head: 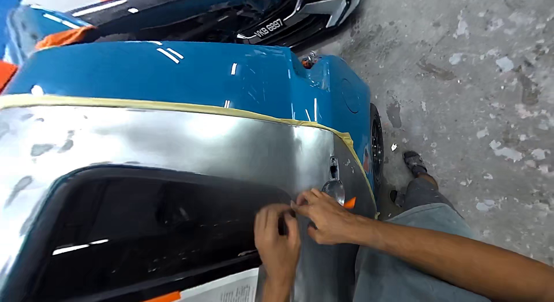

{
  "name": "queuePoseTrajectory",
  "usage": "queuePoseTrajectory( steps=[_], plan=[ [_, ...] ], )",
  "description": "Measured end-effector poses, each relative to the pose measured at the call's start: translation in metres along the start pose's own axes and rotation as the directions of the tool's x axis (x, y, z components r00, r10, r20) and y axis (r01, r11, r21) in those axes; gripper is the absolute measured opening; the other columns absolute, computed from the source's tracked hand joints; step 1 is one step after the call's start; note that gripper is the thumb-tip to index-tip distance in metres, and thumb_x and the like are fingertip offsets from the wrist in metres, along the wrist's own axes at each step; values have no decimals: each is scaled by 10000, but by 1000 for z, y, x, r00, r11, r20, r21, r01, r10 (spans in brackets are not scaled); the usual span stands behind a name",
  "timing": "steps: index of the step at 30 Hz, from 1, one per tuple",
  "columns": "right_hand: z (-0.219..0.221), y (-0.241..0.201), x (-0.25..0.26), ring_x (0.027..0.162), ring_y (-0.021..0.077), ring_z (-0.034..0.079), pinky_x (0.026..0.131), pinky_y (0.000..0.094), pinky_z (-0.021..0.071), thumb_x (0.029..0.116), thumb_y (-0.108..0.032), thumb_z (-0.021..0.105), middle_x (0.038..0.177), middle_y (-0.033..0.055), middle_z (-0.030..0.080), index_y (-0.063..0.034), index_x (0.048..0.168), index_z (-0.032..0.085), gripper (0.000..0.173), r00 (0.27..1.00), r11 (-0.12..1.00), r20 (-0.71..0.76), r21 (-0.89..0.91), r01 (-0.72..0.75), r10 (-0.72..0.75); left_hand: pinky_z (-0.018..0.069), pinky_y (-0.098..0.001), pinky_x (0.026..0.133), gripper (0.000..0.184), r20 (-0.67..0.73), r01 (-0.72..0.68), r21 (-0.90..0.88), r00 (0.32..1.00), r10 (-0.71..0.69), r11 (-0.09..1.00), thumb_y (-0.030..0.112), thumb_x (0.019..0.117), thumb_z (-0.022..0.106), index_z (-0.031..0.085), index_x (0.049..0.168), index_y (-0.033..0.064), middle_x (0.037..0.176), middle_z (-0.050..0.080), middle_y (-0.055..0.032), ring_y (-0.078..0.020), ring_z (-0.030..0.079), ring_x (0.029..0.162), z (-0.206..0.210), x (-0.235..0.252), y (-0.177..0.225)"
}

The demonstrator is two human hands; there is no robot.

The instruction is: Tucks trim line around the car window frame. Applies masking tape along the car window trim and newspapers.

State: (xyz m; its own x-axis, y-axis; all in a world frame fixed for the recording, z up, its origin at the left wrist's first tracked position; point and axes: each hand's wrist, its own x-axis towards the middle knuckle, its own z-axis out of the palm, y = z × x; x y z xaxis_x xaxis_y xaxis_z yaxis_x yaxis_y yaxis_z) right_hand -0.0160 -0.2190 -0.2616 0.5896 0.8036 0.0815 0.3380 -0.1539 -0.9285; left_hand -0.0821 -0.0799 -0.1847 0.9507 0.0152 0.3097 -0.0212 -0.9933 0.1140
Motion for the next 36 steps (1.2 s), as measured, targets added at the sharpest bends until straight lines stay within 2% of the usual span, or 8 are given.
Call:
queuePoseTrajectory(
  steps=[4, 8, 13, 16, 22, 31, 33, 36],
  plan=[
    [-39, 2, 22, 1262, 306, 550, 1037, 492, 469, 961, -100, 587, 1349, 109, 624, -124, 1405, 641, 447, 975, 996, 215, -62, 65, -50, 590, -346, 610, 277, -172, 412, -88, 891, -421, 907, 178, 886, 715, 716, 1053, -43, 865, 719, -135, -191, 688, 690, 42, -61, 36],
    [-59, 1, 37, 1277, 295, 534, 1076, 447, 437, 967, -63, 604, 1348, 154, 623, -61, 1377, 654, 414, 928, 997, 372, 77, -21, -9, 609, -345, 594, 322, -255, 655, -306, 643, -722, 691, 221, 855, 793, 732, 1046, -30, 904, 736, -141, -179, 716, 682, 73, -56, 60],
    [-61, -6, 40, 1195, 171, 594, 998, 352, 498, 953, -70, 601, 1370, 116, 609, -47, 1385, 632, 434, 886, 911, 442, 291, -291, 142, 573, -470, 582, 197, -347, 814, -249, 431, -833, 525, 295, 862, 793, 805, 917, 106, 842, 756, -75, -219, 721, 671, 80, -29, 63],
    [-59, -3, 40, 1155, 109, 624, 1004, 311, 503, 959, -64, 570, 1306, 58, 676, -52, 1342, 667, 395, 881, 842, 437, 392, -370, 184, 546, -443, 551, 126, -370, 852, -283, 326, -870, 440, 277, 881, 774, 822, 910, 164, 821, 750, -24, -177, 698, 639, 85, -26, 70],
    [-65, 3, 50, 1132, 108, 622, 855, 286, 499, 929, -45, 450, 1340, 78, 658, -53, 1341, 628, 449, 754, 529, 589, 558, -639, 290, 555, -415, 601, 192, -546, 909, -224, 183, -818, 352, 358, 830, 784, 814, 855, 170, 886, 746, -38, -209, 711, 767, 101, -29, 79],
    [-81, -8, 64, 961, 213, 686, 765, 338, 557, 987, -115, 419, 1242, 146, 660, -80, 1270, 584, 329, 526, -26, 806, 553, -833, 272, 552, -437, 600, 184, -636, 962, -20, 197, -746, 271, 311, 836, 751, 778, 797, 133, 824, 730, -56, -241, 708, 737, 100, -21, 79],
    [-78, -7, 62, 739, 169, 651, 640, 291, 542, 950, -121, 457, 1165, 147, 675, -90, 1212, 609, 305, 519, -192, 829, 555, -810, 206, 557, -450, 612, 181, -562, 976, -108, 97, -822, 189, 332, 824, 792, 779, 813, 152, 840, 732, -28, -208, 706, 737, 93, -18, 81],
    [-76, -4, 55, 587, 109, 598, 506, 209, 501, 919, -118, 499, 1200, 163, 670, -68, 1250, 607, 351, 516, -390, 849, 515, -763, 110, 558, -503, 682, 242, -315, 926, -365, -220, -923, -97, 400, 817, 846, 776, 882, 178, 877, 739, 2, -190, 704, 770, 80, -7, 86]
  ],
)
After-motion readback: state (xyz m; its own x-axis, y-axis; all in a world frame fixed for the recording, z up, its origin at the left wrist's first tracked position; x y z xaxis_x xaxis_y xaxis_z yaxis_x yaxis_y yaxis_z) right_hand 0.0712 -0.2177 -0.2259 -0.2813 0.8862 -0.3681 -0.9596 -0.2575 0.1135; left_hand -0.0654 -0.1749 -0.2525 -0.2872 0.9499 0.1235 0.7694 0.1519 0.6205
